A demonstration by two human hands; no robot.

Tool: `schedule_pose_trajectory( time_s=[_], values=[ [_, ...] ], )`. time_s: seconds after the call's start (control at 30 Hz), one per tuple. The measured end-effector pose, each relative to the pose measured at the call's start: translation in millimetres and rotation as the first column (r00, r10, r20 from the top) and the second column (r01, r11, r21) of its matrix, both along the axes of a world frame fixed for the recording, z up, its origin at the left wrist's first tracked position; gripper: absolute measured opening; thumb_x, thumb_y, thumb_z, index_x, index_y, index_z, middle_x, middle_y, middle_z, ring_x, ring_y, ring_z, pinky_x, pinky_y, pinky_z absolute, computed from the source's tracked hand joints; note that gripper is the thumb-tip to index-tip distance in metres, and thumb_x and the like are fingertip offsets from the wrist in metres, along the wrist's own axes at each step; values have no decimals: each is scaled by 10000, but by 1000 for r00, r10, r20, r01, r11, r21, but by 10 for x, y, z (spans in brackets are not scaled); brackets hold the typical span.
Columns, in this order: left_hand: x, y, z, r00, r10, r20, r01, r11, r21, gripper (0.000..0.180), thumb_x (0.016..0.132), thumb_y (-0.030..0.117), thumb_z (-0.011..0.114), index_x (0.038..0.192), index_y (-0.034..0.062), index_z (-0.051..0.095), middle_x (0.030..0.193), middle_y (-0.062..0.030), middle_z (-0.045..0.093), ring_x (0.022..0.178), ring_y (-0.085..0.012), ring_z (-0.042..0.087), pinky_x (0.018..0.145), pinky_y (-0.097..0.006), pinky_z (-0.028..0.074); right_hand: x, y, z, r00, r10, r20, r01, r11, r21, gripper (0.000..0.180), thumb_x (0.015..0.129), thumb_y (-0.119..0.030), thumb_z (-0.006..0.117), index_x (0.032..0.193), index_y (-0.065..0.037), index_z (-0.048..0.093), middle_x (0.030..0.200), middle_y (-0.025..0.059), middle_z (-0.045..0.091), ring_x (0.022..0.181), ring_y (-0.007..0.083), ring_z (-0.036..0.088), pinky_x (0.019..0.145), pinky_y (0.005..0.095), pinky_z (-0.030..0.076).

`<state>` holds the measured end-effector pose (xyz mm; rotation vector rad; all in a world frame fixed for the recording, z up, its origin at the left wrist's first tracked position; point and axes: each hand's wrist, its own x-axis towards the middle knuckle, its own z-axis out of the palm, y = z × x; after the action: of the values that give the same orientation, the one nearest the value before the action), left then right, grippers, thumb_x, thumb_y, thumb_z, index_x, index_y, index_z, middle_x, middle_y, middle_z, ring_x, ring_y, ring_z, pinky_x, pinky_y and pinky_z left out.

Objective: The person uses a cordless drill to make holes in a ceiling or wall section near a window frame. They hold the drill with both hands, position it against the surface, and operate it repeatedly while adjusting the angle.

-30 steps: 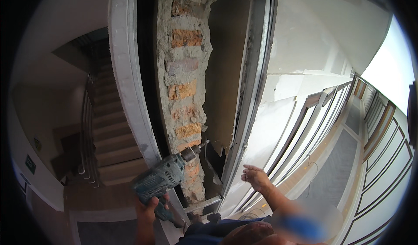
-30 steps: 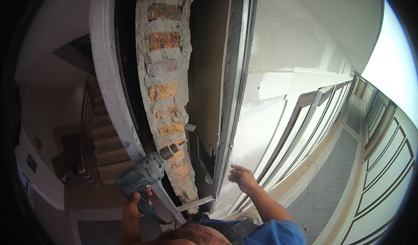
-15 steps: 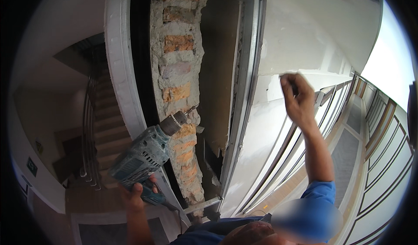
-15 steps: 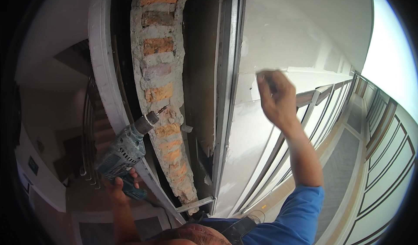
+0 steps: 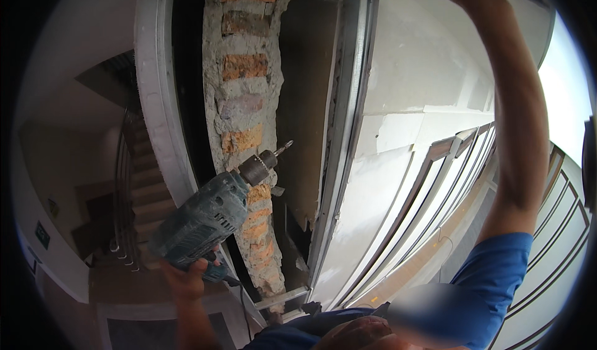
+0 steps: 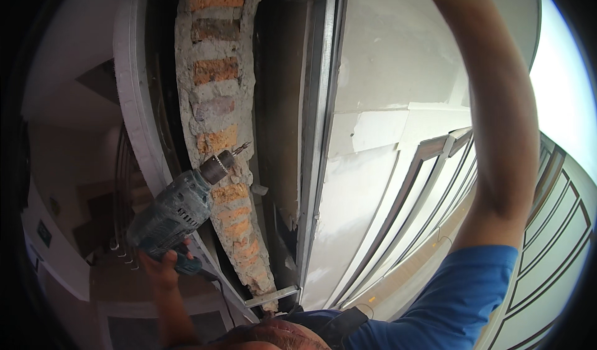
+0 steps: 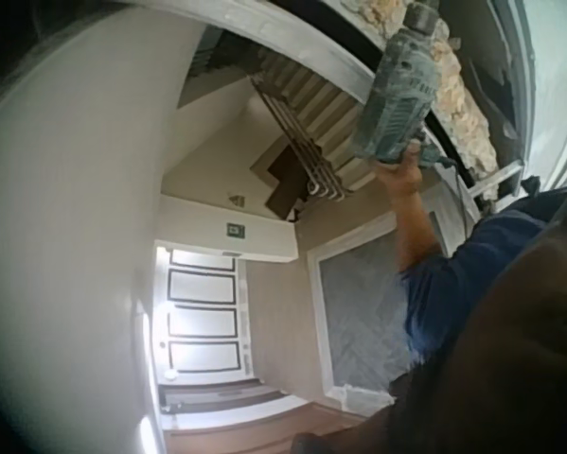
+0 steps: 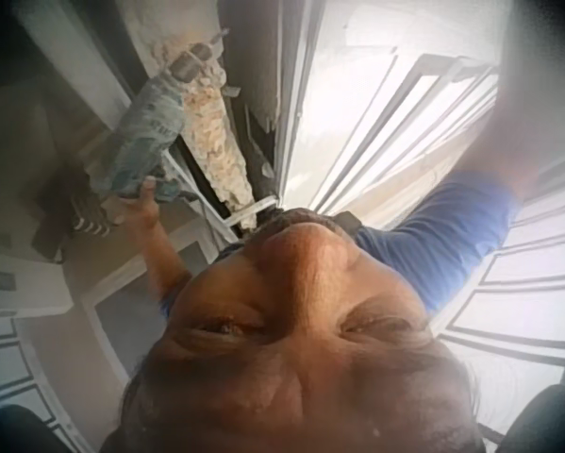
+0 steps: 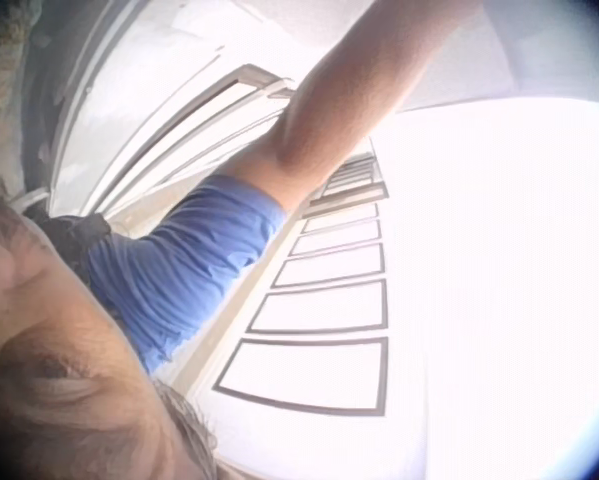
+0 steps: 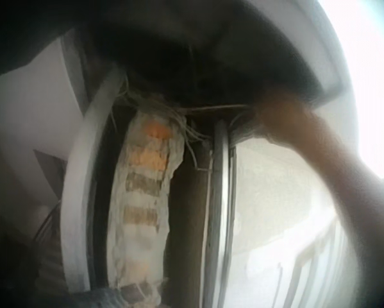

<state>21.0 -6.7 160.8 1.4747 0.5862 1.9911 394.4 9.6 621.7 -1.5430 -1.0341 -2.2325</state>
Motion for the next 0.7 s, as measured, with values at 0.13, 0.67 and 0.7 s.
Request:
schedule_pose_trajectory(
  time_s=[0.13,0.67,0.7],
  values=[
    [-18,22,-83,998,57,12,-57,997,43,715,865,327,796,1370,-29,435,1063,-210,662,866,-272,704,554,-341,613,-76,-125,-123,996,-23,-89,17,998,-68,346,870,-278,763,1151,-84,712,1117,169,696,1098,332,654,1036,482,482],
    [-404,67,-276,981,17,191,-12,1000,-27,785,835,402,830,1364,-31,444,1072,-221,665,902,-273,689,556,-340,607,-316,-10,-364,961,232,-147,-246,966,-83,291,912,-316,700,1086,-83,704,1036,144,679,1013,300,641,965,447,479],
    [-420,72,-268,983,-4,184,9,1000,-27,789,835,401,830,1370,-29,440,1080,-225,664,907,-274,689,559,-342,609,-319,11,-372,956,250,-154,-265,961,-84,289,914,-318,696,1081,-83,703,1031,143,678,1008,298,640,960,445,479]
  ],
)
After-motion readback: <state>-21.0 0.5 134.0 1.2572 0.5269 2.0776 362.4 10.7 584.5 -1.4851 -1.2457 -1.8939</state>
